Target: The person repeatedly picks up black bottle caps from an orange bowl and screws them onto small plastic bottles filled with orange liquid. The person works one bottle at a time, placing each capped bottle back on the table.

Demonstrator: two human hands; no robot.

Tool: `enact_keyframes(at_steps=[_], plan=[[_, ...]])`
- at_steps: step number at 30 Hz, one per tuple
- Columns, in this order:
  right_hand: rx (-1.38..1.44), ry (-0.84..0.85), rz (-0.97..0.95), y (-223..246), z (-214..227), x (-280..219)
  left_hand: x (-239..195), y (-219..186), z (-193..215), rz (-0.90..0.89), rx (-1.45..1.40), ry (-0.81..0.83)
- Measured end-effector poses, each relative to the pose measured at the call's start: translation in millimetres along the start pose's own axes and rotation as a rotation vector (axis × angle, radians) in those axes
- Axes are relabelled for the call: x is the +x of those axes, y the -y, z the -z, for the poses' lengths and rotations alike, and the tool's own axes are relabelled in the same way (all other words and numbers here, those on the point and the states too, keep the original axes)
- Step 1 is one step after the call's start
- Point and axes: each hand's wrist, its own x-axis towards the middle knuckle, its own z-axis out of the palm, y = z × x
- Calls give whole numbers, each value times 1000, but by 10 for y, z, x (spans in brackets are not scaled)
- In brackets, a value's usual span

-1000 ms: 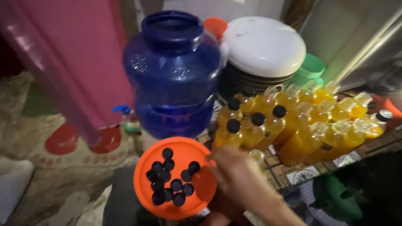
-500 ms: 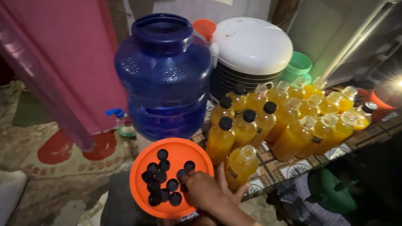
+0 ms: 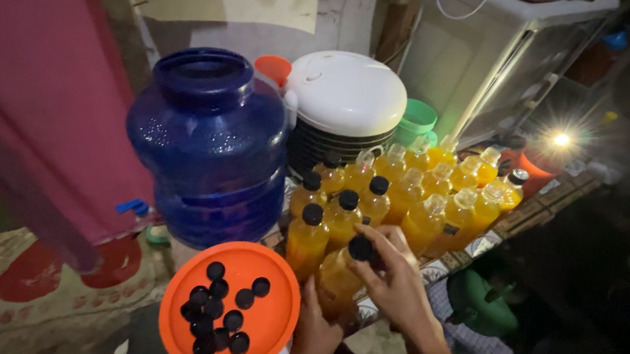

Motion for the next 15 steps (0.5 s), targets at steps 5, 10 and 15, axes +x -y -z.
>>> enact_keyframes(at_steps=[5, 10, 15], plan=[[2, 83, -217, -130, -78, -39, 19, 87, 3, 44, 49, 57], [-7, -5, 104, -373, -140, -97, 45, 153, -74, 121, 157, 45], [52, -114, 160, -481, -268, -206, 95, 153, -81, 149, 73, 70]])
